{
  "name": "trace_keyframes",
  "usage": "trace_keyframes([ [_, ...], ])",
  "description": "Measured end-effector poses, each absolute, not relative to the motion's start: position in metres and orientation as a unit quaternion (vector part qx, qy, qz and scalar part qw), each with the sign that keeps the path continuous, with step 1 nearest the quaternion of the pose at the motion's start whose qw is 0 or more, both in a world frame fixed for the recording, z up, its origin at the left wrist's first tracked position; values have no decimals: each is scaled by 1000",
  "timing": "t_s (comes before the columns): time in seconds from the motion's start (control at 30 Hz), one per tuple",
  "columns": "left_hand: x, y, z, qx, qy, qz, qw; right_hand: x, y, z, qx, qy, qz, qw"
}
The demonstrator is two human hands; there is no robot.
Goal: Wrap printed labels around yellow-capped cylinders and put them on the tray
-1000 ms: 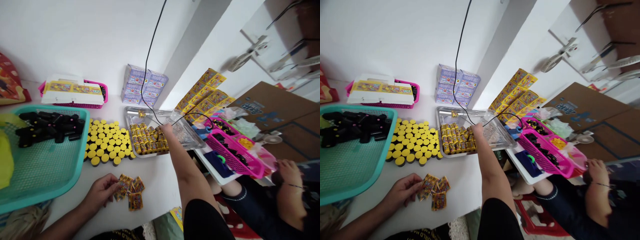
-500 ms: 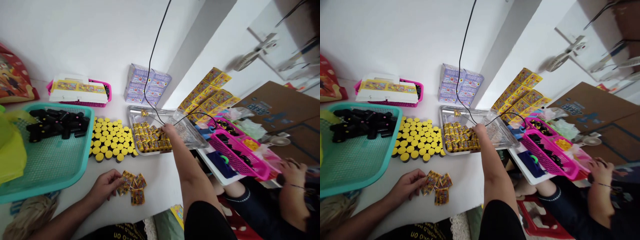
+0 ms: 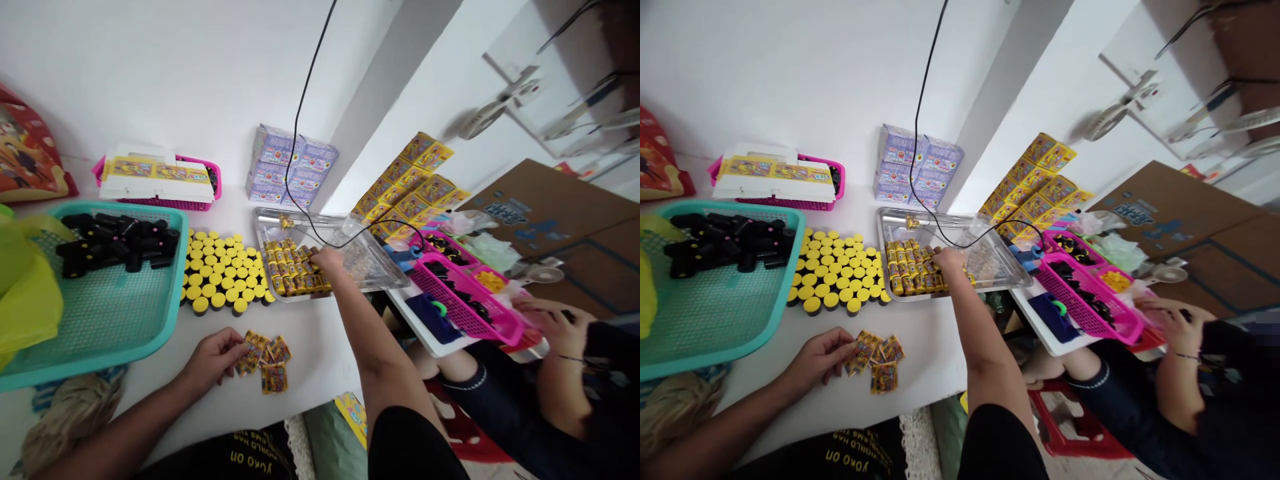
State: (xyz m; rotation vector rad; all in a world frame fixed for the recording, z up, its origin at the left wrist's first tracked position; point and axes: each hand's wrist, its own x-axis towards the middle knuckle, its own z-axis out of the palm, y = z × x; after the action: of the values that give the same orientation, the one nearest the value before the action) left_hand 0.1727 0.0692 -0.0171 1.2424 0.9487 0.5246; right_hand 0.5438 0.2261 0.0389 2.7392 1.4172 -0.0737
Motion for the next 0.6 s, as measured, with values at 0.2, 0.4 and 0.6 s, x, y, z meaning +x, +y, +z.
trace_keyframes([
  [0.2,173,69,-17,557,422,229,678,553,220,46,877,476,-49,45],
  [0.4,172,68,-18,559,421,224,678,559,218,49,884,467,5,-3],
  [0.6,173,68,-15,550,428,220,683,578,224,56,876,482,4,-12],
])
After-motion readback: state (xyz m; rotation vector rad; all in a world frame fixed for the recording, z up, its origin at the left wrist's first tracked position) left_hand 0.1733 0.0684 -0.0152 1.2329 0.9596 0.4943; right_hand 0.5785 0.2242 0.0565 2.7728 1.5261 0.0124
